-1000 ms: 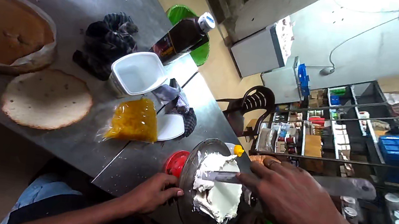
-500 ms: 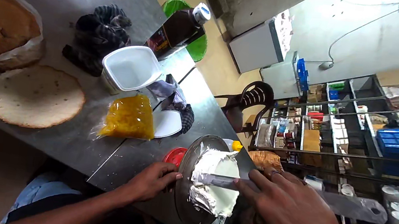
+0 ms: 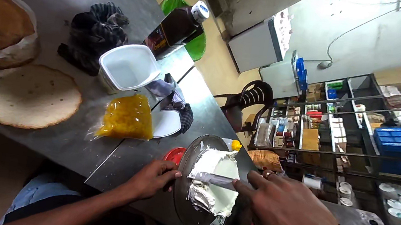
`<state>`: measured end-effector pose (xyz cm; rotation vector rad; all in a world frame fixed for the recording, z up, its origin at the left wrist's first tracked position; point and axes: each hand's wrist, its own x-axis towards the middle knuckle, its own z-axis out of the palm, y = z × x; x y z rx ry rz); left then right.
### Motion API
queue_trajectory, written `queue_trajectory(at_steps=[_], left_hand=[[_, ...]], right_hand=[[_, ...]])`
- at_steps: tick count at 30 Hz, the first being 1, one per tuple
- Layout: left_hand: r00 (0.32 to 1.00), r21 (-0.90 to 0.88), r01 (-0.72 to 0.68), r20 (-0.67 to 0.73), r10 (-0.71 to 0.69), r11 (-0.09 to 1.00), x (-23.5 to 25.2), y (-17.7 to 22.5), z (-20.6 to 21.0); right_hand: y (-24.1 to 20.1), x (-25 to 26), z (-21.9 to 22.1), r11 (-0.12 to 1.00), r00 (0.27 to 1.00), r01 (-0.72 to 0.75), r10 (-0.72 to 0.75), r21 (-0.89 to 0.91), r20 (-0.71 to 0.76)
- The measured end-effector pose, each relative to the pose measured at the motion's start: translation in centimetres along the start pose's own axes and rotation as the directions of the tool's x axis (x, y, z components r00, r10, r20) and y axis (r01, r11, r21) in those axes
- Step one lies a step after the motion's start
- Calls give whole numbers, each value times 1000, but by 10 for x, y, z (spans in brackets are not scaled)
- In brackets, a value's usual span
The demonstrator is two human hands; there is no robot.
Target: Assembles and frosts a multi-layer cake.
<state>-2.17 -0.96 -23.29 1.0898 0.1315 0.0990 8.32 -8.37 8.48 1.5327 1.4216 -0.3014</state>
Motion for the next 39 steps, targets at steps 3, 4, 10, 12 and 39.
queue_trajectory(at_steps=[3, 4, 10, 12, 39], left_hand=[[999, 1, -5, -43, 5, 1000, 6, 3, -3], [1000, -1, 1, -25, -1, 1000, 5, 3, -3], [992, 13, 25, 122, -26, 1000, -11, -9, 4], [992, 11, 26, 122, -28, 1000, -11, -9, 4], [964, -20, -65, -259, 58, 998, 37, 17, -10]], right_hand=[[-10, -6, 8, 992, 986, 48, -65, -115, -153], [-10, -5, 9, 988, 976, 38, -68, -147, -205], [22, 15, 1, 991, 986, -78, 60, -113, -159], [20, 14, -4, 995, 996, -89, 87, -46, -34], [-13, -13, -20, 976, 983, -41, 77, 213, -165]])
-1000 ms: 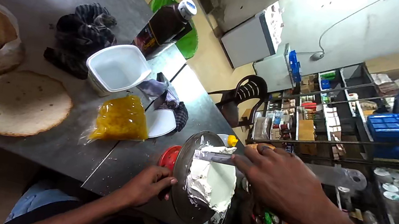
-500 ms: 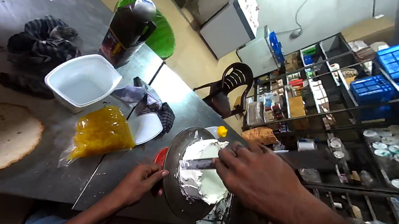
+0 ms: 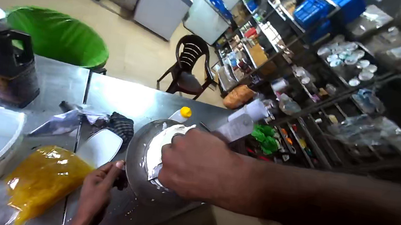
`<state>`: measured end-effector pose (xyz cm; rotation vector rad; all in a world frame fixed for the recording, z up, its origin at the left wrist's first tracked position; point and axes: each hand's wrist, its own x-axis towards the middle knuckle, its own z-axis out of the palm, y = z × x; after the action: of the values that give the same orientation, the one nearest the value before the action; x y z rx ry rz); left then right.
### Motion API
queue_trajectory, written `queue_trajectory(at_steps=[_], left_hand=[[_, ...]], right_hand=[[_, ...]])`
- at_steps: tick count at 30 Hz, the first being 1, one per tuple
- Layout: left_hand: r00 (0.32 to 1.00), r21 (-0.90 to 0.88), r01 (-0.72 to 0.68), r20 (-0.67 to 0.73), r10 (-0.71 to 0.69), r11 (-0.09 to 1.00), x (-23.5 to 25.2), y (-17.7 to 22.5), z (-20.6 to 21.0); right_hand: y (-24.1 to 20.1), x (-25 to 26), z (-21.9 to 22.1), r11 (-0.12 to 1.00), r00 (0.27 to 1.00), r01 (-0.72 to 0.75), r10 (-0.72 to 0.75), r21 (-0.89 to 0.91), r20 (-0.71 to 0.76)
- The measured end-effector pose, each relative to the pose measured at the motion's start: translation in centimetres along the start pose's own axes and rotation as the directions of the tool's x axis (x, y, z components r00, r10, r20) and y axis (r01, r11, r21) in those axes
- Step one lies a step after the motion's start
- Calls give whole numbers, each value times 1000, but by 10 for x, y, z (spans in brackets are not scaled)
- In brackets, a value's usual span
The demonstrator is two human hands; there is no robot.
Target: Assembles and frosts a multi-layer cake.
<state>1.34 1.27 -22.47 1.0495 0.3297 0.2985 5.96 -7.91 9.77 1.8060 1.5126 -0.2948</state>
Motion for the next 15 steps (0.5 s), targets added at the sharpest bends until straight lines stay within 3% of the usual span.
queue_trajectory(at_steps=[2, 4, 7, 8, 12, 15], left_hand=[[999, -44, 46, 28, -45, 998, -9, -5, 1], [977, -38, 128, 176, -119, 991, -40, -16, 9], [865, -31, 263, 450, -221, 964, -77, -29, 19], [855, -44, 257, 476, -206, 966, -75, -30, 20], [980, -9, 68, 190, -65, 998, -34, -3, 11], [999, 107, 16, 33, -20, 994, 10, 4, -17]], right_hand=[[-1, -6, 2, 1000, 1000, 6, -6, 8, -18], [-1, -9, 2, 1000, 1000, 7, -7, 14, 8], [2, -12, 2, 1000, 998, 24, -25, 13, 58], [2, -14, 3, 999, 998, 30, -31, 9, 56], [-3, -19, 11, 996, 998, -6, 11, 86, -59], [-16, -12, 17, 948, 985, -161, 171, 274, -13]])
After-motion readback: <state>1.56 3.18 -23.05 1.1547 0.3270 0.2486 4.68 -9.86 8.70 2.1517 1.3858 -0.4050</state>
